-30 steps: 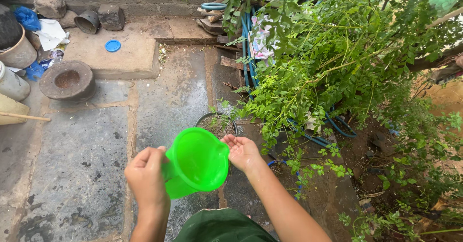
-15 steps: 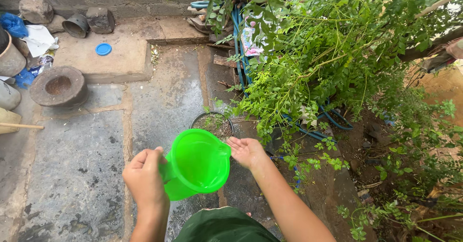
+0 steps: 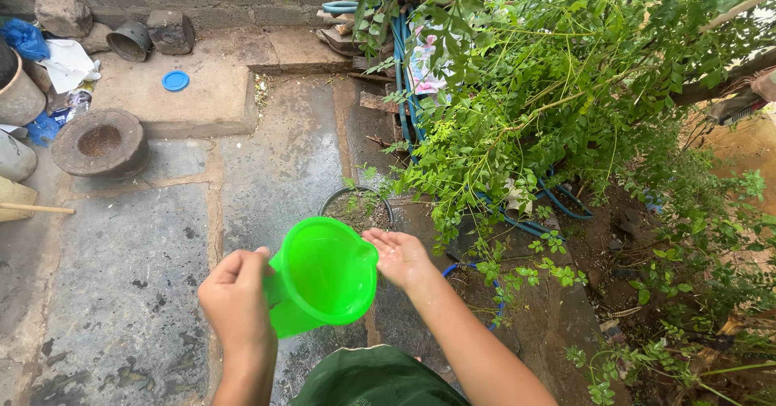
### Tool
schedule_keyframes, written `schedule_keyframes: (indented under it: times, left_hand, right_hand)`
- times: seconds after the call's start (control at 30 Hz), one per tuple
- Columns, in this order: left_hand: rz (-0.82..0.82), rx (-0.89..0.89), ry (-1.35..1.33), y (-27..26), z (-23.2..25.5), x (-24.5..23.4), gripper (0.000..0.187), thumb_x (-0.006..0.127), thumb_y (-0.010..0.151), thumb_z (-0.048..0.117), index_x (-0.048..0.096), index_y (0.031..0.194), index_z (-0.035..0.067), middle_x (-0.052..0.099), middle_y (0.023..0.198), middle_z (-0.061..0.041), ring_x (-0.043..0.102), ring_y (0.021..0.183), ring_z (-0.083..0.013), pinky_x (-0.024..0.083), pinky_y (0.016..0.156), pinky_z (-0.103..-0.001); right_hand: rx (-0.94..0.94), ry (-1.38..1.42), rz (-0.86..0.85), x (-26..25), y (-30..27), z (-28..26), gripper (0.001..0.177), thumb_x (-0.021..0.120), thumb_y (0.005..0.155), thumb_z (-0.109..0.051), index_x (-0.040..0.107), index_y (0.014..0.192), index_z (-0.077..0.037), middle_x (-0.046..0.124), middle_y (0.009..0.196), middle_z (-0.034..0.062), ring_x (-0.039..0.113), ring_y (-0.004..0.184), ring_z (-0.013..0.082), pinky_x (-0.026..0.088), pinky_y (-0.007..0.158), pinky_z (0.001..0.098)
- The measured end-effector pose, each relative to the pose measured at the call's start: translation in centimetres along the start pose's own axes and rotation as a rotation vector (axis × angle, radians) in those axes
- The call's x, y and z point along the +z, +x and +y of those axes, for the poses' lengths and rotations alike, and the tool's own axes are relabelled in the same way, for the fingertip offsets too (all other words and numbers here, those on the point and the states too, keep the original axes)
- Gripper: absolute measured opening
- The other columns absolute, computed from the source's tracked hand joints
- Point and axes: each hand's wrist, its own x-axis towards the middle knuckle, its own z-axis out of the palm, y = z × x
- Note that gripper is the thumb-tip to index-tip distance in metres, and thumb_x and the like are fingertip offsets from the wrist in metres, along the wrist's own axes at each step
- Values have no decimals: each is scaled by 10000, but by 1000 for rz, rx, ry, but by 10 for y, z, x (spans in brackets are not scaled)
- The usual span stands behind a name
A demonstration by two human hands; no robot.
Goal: The person scoops water from a green barrel into a green pitcher and pours it onto various potted and ground-planted bushes and trees in an outdoor courtyard area.
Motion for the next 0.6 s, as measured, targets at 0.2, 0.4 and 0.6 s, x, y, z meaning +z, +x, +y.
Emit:
schedule_keyframes:
  times: [0.2,0.4,0.6]
  left_hand:
    - [-65,3,111,-6,14,7,286,664,920,144,615,669,16,555,612,28,453,549,-48,355,514,-248]
    - [57,39,-65,2,0,-10,242,667,920,118,626,701,23,554,642,32,432,568,-49,329,536,-241]
    - [136,57,-56,9,-10,-31,260,689,930,106,613,701,8,509,652,24,395,589,-59,284,556,-247]
  right_hand:
    - [128,-62,46,8,33,17,263,454,1011,-164,640,1108,-5,695,1011,103,708,896,244,612,875,430]
    - [197,51,-123,-1,34,7,267,415,1007,-90,601,1079,87,672,1093,225,678,980,321,578,916,445]
    - [191,-303,131,-1,20,7,425,393,1047,-134,509,1362,125,534,1410,277,522,1332,381,422,1152,469]
